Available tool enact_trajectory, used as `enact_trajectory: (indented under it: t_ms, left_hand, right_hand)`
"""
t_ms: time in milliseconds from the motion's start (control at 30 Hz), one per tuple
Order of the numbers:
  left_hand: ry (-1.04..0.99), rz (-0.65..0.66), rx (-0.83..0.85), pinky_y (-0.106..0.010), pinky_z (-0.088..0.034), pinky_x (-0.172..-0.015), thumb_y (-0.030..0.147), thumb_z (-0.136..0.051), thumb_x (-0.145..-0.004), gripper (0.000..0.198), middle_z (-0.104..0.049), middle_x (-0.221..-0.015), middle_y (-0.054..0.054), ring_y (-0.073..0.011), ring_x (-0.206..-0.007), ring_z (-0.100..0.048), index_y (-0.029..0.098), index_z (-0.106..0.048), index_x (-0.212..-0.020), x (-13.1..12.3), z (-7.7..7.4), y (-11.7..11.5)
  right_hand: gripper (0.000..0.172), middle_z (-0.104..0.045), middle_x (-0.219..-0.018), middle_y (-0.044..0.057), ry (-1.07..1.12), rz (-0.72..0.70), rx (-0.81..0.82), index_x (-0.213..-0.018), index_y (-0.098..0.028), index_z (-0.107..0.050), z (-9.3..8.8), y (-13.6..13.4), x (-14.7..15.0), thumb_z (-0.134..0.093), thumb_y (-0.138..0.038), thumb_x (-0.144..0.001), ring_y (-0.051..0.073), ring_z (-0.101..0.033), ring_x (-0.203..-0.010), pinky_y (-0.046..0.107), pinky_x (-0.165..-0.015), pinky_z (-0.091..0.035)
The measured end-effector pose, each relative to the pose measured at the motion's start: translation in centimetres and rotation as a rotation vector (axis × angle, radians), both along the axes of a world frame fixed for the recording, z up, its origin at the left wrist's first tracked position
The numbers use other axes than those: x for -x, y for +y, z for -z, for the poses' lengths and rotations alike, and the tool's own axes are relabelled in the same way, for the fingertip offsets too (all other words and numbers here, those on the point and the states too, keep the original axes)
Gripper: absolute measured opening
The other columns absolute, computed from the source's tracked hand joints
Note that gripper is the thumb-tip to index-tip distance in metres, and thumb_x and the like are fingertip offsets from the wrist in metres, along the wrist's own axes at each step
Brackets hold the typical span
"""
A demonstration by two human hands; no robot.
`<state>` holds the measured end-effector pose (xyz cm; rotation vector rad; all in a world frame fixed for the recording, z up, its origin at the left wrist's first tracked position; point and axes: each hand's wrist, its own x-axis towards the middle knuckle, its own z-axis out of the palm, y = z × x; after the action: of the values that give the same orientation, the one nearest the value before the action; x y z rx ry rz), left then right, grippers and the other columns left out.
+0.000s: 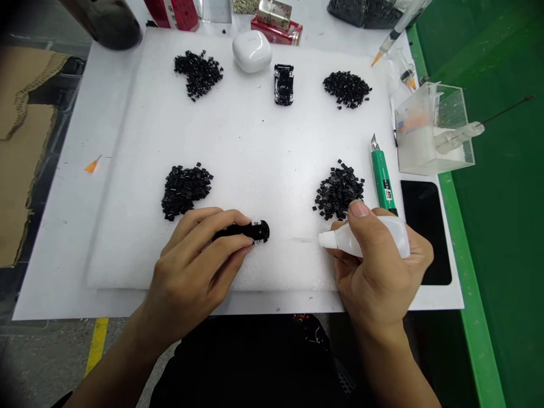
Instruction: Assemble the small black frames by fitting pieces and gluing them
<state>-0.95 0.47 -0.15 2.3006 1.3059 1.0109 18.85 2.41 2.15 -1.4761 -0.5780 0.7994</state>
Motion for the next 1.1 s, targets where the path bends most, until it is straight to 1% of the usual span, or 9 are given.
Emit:
enact_trajectory:
  t_ms: [133, 200, 267, 333, 433, 600, 800, 933, 1100]
  left_hand:
    - [-0.048, 0.018, -0.041, -0.037, -0.057, -0.089, -0.005, -0.066, -0.088, 0.020, -0.067, -0.116, -0.012, -0.0234, -0.107, -0.059, 0.012, -0.067, -0.099, -0.1, 0.0, -0.2]
    - [-0.087, 0.013, -0.035, -0.034, -0.057, -0.088, -0.007, -0.066, -0.088, 0.021, -0.067, -0.113, -0.010, -0.0208, -0.106, -0.059, 0.010, -0.067, -0.100, -0.3, -0.1, -0.2]
    - [-0.118, 0.008, -0.036, -0.031, -0.057, -0.088, -0.008, -0.067, -0.087, 0.021, -0.068, -0.110, -0.010, -0.0188, -0.105, -0.060, 0.008, -0.068, -0.101, -0.4, -0.1, -0.2]
    - [-0.131, 0.001, -0.036, -0.030, -0.057, -0.089, -0.008, -0.068, -0.087, 0.020, -0.069, -0.110, -0.009, -0.0179, -0.105, -0.061, 0.006, -0.068, -0.101, -0.5, -0.2, -0.2]
    - [-0.134, -0.013, -0.021, -0.028, -0.057, -0.090, -0.008, -0.069, -0.087, 0.019, -0.069, -0.110, -0.009, -0.0163, -0.105, -0.061, 0.006, -0.068, -0.100, -0.5, -0.3, -0.2]
    - [-0.098, 0.001, -0.058, -0.030, -0.057, -0.090, -0.007, -0.069, -0.087, 0.018, -0.069, -0.112, -0.009, -0.0176, -0.106, -0.060, 0.005, -0.068, -0.100, -0.4, -0.1, -0.5]
    - [-0.097, -0.004, -0.038, -0.030, -0.057, -0.092, -0.007, -0.069, -0.088, 0.019, -0.069, -0.112, -0.009, -0.0170, -0.107, -0.060, 0.007, -0.067, -0.101, -0.4, -0.1, -0.4]
    - [-0.117, -0.006, -0.018, -0.028, -0.057, -0.092, -0.006, -0.069, -0.088, 0.018, -0.069, -0.111, -0.008, -0.0161, -0.106, -0.060, 0.006, -0.067, -0.101, -0.4, -0.3, -0.4]
    - [-0.120, -0.017, -0.012, -0.028, -0.057, -0.093, -0.005, -0.069, -0.089, 0.017, -0.069, -0.111, -0.007, -0.0158, -0.106, -0.061, 0.008, -0.067, -0.100, -0.3, -0.3, -0.4]
  right_hand:
    - [0.037, -0.043, -0.045, -0.004, 0.010, -0.049, -0.005, -0.047, -0.018, -0.051, -0.2, 0.0, 0.0, -0.083, -0.024, -0.064, 0.011, -0.045, -0.038, 0.025, -0.032, -0.033]
    - [0.036, -0.045, -0.045, -0.003, 0.006, -0.061, 0.000, -0.048, -0.018, -0.053, 0.0, 0.0, 0.0, -0.083, -0.026, -0.065, 0.011, -0.045, -0.038, 0.025, -0.033, -0.034]
    - [0.034, -0.047, -0.046, -0.003, -0.012, -0.043, 0.001, -0.051, -0.018, -0.056, 0.4, -0.1, -0.2, -0.084, -0.029, -0.065, 0.012, -0.046, -0.039, 0.026, -0.033, -0.036]
    - [0.033, -0.047, -0.047, -0.004, -0.030, -0.018, 0.001, -0.053, -0.019, -0.058, 0.8, -0.1, -0.3, -0.086, -0.031, -0.064, 0.013, -0.048, -0.040, 0.027, -0.033, -0.039]
    - [0.031, -0.048, -0.049, -0.004, -0.047, -0.023, 0.001, -0.056, -0.020, -0.060, 1.2, -0.1, -0.4, -0.087, -0.032, -0.065, 0.014, -0.051, -0.042, 0.027, -0.033, -0.041]
    - [0.032, -0.049, -0.048, -0.004, -0.087, -0.019, 0.001, -0.056, -0.020, -0.061, 1.2, -0.2, -0.2, -0.088, -0.035, -0.065, 0.014, -0.050, -0.041, 0.025, -0.030, -0.035]
    - [0.032, -0.051, -0.050, -0.003, -0.089, -0.008, 0.026, -0.057, -0.020, -0.062, 1.1, -0.2, -0.2, -0.089, -0.036, -0.063, 0.015, -0.053, -0.043, 0.027, -0.032, -0.040]
    - [0.029, -0.053, -0.051, -0.003, -0.114, -0.003, 0.022, -0.059, -0.020, -0.064, 1.3, -0.1, -0.1, -0.088, -0.036, -0.064, 0.016, -0.054, -0.044, 0.029, -0.033, -0.043]
    - [0.031, -0.051, -0.051, -0.003, -0.115, 0.010, 0.018, -0.058, -0.021, -0.062, 1.3, -0.2, -0.1, -0.088, -0.036, -0.064, 0.015, -0.053, -0.043, 0.029, -0.033, -0.044]
